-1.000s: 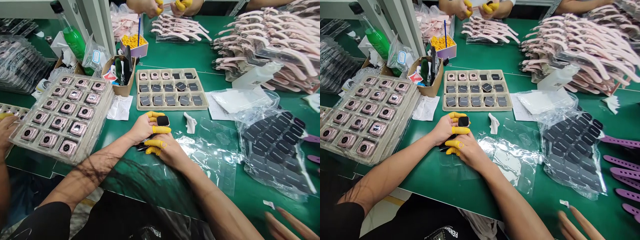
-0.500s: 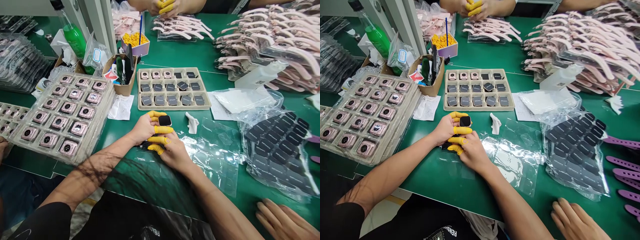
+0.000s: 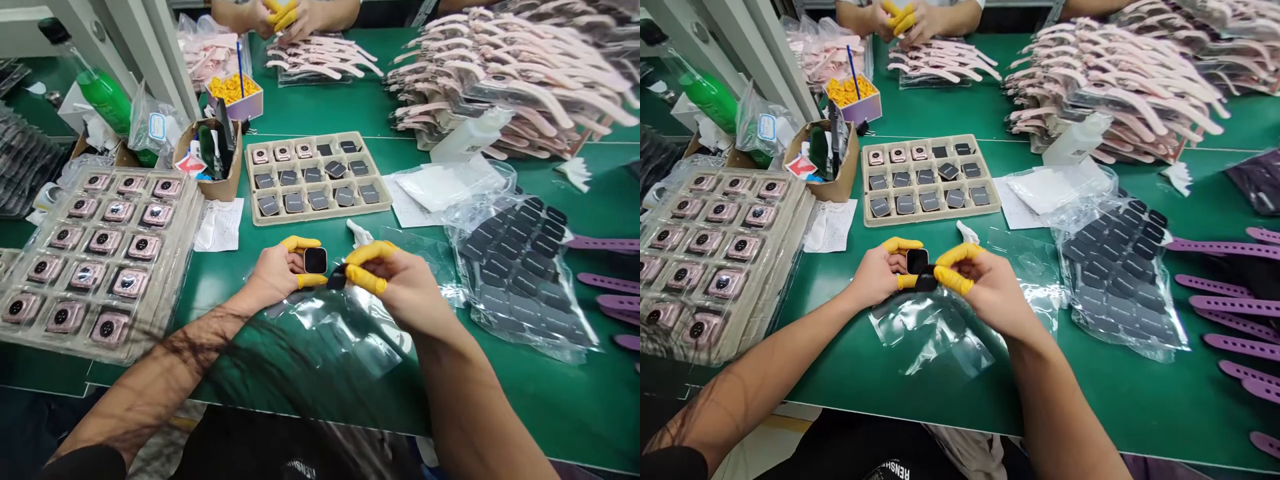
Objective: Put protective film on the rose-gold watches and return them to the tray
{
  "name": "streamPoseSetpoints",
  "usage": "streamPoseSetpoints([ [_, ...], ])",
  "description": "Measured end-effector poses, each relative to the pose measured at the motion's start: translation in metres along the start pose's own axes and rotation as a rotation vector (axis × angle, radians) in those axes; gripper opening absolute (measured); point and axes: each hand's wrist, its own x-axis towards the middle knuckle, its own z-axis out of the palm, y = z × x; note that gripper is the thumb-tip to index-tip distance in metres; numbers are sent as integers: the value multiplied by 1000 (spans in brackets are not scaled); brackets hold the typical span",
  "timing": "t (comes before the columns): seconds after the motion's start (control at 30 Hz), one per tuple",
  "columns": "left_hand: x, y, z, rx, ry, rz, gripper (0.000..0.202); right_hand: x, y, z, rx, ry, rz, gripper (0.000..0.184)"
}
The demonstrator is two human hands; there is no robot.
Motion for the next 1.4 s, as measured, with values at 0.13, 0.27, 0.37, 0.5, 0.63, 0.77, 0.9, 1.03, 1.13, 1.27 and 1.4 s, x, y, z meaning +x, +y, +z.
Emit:
streamPoseSetpoints([
  [0.13,-3,-3,2,255,-21,45,61,19,17,-11,84,16,287,47],
  [0.27,-2,-4,2,303,-51,48,63,23,22,-6,136,43,409,49],
  [0.37,-2,-4,2,350,-46,51,61,23,22,-2,206,56,420,48],
  [0.5,-1,-5,2,339,-31,48,61,24,25,2,237,59,408,46],
  [0.63,-1,-4,3,363,-18,57,59,23,29,2,222,69,390,43],
  [0.77,-1,-2,4,394,-27,64,57,23,32,1,195,57,395,43],
  [0.9,0,-1,4,417,-31,63,57,24,36,0,187,50,394,43],
  [1.03,-1,-2,4,413,-30,64,57,24,37,0,162,48,376,42],
  [1.13,-2,-1,4,419,-25,66,57,23,35,2,139,44,362,42],
  [1.27,0,-2,4,437,-17,63,56,23,35,2,76,48,341,45],
  [1.4,0,-5,4,276,11,20,61,24,42,5,-70,301,202,46],
])
